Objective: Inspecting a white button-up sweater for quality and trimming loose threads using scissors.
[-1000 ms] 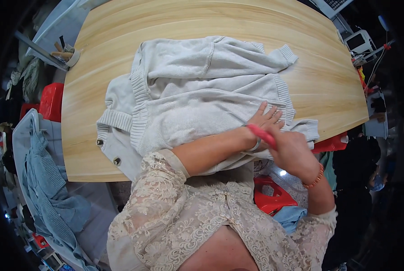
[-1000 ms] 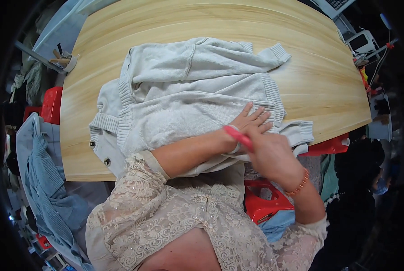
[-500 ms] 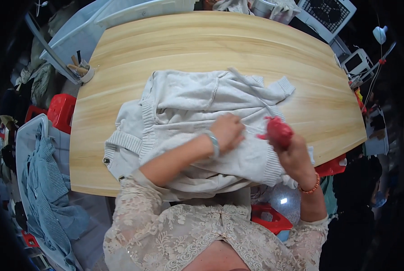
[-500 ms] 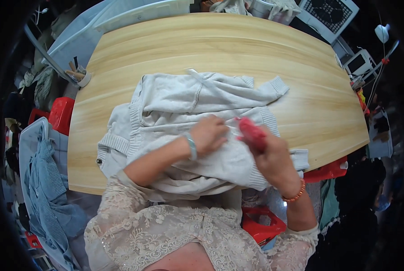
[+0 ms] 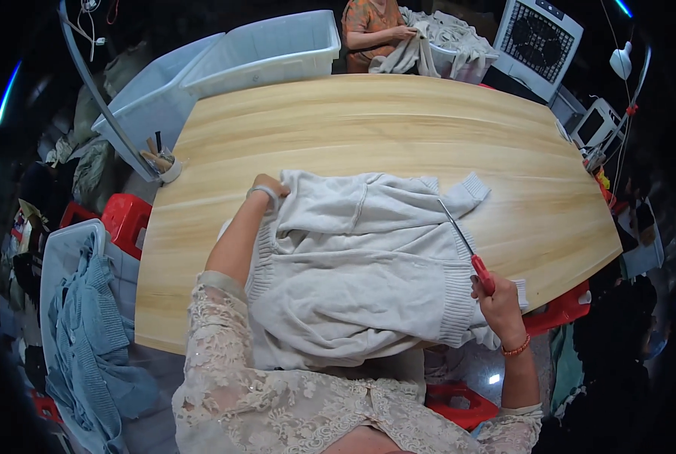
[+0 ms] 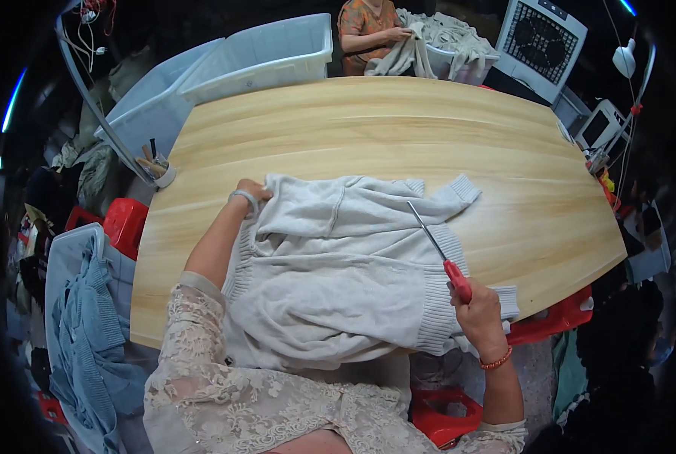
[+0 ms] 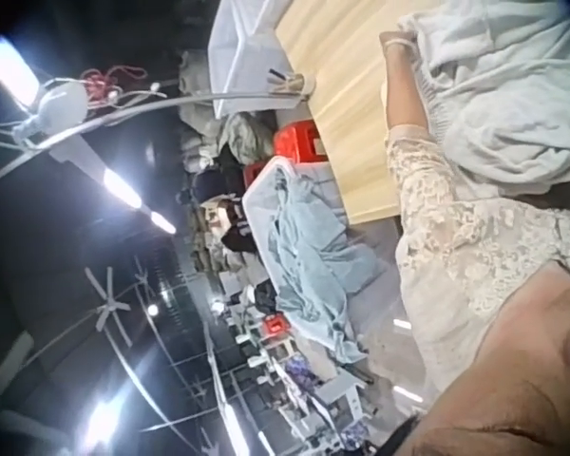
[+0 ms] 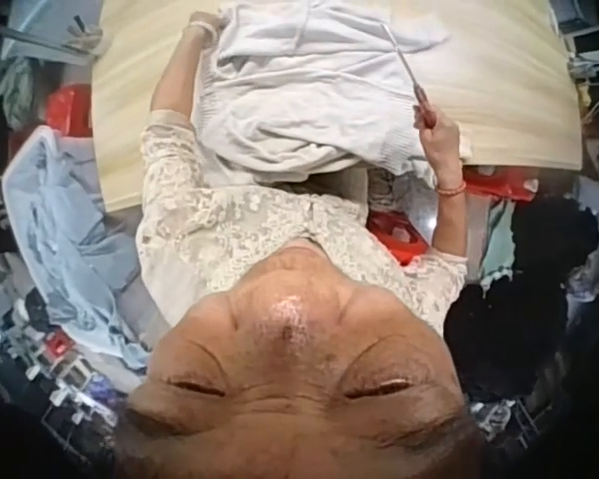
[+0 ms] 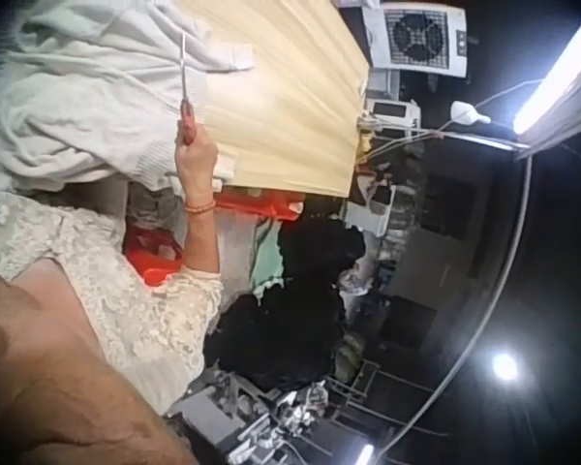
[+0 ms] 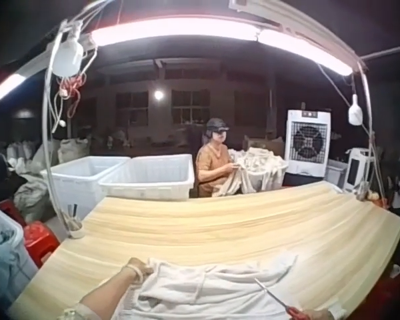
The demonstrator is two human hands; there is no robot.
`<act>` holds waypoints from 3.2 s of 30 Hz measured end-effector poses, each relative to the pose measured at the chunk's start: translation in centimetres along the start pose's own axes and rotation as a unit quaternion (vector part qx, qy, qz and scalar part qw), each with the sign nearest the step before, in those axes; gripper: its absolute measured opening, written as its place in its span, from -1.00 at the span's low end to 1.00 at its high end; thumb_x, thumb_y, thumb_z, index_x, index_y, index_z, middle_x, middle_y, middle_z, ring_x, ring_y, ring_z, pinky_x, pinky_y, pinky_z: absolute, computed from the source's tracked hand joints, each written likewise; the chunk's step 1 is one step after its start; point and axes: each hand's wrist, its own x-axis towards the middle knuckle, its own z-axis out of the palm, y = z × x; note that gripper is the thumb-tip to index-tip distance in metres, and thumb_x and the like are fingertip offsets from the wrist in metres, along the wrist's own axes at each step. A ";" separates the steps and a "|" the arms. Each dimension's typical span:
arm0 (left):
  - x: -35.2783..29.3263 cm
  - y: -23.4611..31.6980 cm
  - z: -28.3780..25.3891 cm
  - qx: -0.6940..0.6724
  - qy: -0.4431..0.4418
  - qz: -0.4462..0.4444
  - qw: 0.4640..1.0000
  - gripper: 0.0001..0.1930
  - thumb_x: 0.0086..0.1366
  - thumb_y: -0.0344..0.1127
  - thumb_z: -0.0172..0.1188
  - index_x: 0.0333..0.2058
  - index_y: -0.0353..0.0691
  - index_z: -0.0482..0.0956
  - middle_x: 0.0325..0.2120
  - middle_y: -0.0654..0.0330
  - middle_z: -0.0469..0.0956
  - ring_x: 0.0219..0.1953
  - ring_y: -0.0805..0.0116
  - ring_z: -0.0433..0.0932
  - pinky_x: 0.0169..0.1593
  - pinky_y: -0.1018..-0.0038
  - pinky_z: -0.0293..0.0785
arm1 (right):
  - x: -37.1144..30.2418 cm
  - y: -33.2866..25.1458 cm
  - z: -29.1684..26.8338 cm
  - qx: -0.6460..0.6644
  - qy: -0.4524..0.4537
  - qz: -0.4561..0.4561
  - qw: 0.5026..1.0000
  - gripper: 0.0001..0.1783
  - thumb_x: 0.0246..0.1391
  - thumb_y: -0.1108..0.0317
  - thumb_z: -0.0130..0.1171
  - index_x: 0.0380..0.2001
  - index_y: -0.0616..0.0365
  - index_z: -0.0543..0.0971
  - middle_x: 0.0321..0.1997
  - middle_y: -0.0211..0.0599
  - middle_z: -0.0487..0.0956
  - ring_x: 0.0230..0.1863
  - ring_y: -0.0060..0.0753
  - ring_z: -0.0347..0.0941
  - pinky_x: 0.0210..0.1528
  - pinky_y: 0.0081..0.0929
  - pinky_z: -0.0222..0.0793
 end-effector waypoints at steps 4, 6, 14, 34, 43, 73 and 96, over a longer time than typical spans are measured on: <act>-5.9 9.9 -3.8 -0.238 0.234 0.154 0.930 -0.76 -0.02 -0.39 0.30 -0.30 -0.21 0.63 -0.41 0.02 0.64 -0.33 0.12 0.62 -0.21 0.33 0.54 | 0.0 -0.7 -0.8 0.037 0.020 0.027 0.999 -0.89 0.09 0.42 0.17 -0.42 0.25 0.57 -0.59 -0.10 0.56 -0.50 -0.08 0.54 -0.43 -0.28 0.38; -12.3 16.2 -4.5 -0.325 0.155 0.354 0.863 -0.75 0.02 -0.50 0.18 -0.25 -0.23 0.55 -0.36 -0.01 0.61 -0.26 0.05 0.62 -0.20 0.32 0.54 | 0.4 -0.9 -1.6 0.023 0.041 0.017 0.999 -0.88 0.10 0.42 0.17 -0.40 0.28 0.57 -0.58 -0.07 0.55 -0.50 -0.10 0.55 -0.43 -0.30 0.38; -32.6 16.7 0.9 0.069 -0.039 0.635 0.768 -0.42 0.12 -0.34 0.10 0.17 -0.17 0.33 -0.36 0.25 0.41 -0.23 0.29 0.40 -0.08 0.37 0.23 | 1.4 -1.7 -1.8 0.067 0.082 -0.009 0.994 -0.81 0.10 0.37 0.26 -0.35 0.30 0.57 -0.63 -0.17 0.44 -0.60 -0.47 0.32 -0.50 -0.43 0.25; -37.8 10.4 3.3 -0.124 -0.079 0.506 0.850 -0.63 -0.01 -0.45 0.29 -0.16 -0.23 0.51 -0.37 0.09 0.44 -0.36 0.08 0.50 -0.34 0.28 0.43 | 20.8 -8.5 13.7 -0.100 -0.109 0.081 0.986 -0.72 -0.13 0.36 0.27 -0.27 0.18 0.64 -0.12 -0.01 0.63 -0.04 -0.06 0.57 0.03 -0.26 0.48; -33.0 9.2 -0.8 -0.090 0.072 0.401 0.909 -0.66 -0.21 -0.61 0.15 -0.35 -0.19 0.53 -0.39 0.09 0.44 -0.40 0.03 0.51 -0.37 0.24 0.44 | 19.9 -7.0 8.5 -0.097 -0.021 0.000 0.995 -0.78 -0.07 0.37 0.16 -0.36 0.27 0.63 -0.23 0.14 0.62 -0.11 0.08 0.57 -0.07 -0.14 0.48; -36.4 6.2 0.4 -0.106 -0.129 0.368 0.915 -0.66 -0.06 -0.46 0.38 -0.28 -0.23 0.45 -0.34 0.09 0.41 -0.27 0.06 0.43 -0.21 0.28 0.36 | -10.6 -0.1 -3.0 -0.155 -0.065 -0.111 0.980 -0.53 -0.18 0.67 0.12 -0.10 0.16 0.44 -0.16 -0.07 0.50 -0.08 0.07 0.43 -0.04 -0.16 0.34; -37.1 11.5 4.1 -0.289 -0.069 0.313 0.902 -0.57 0.06 -0.49 0.36 -0.05 -0.23 0.50 -0.26 0.10 0.44 -0.41 0.31 0.48 -0.32 0.48 0.44 | -11.3 -3.8 0.0 -0.047 -0.260 -0.104 0.959 -0.58 -0.08 0.48 0.19 -0.07 0.13 0.44 -0.22 -0.06 0.55 -0.18 0.05 0.51 -0.18 -0.22 0.43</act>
